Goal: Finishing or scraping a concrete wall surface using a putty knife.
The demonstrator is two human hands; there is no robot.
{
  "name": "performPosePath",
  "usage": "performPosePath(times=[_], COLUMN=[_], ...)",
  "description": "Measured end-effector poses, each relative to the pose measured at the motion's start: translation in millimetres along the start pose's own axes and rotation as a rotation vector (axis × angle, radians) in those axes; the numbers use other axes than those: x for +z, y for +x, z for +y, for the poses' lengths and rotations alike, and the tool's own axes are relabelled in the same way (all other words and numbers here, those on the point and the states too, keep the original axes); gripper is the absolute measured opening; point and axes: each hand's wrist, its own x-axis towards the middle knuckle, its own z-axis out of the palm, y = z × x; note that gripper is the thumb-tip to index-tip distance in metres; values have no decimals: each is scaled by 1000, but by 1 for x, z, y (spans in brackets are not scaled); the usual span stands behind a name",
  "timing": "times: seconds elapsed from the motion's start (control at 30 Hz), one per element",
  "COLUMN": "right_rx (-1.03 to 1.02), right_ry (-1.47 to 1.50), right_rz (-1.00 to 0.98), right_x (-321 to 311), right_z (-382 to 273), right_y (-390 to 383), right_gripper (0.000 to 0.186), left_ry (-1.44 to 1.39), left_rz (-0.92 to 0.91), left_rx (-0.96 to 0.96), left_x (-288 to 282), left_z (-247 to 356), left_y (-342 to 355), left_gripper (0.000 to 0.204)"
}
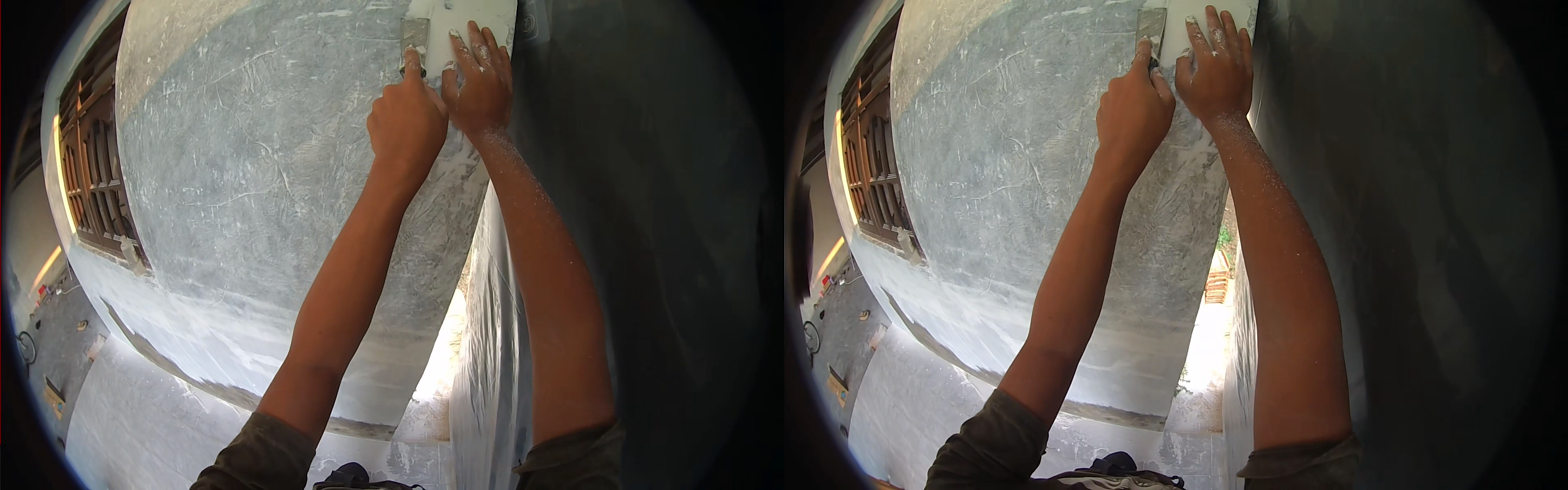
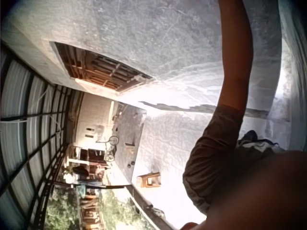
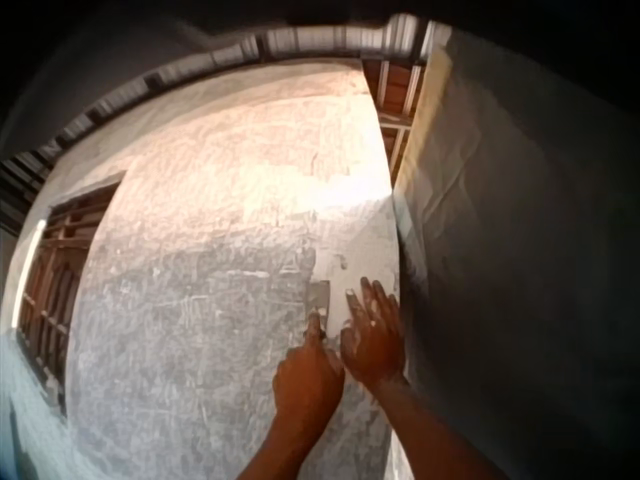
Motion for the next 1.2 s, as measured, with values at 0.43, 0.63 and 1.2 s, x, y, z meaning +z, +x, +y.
performPosePath(times=[0.43,0.63,1.2], right_rx=[-14,-26,-35], right_ry=[-12,6,2], right_rz=[10,30,26], right_x=[0,2,0], right_z=[-4,-1,1], right_y=[0,0,-2], right_gripper=[50,50,49], left_ry=[0,-1,25], left_rz=[42,116,83], left_rx=[14,58,45], left_x=[-3,-2,3], left_z=[2,11,-5], left_y=[9,32,5], left_gripper=[52,52,51])
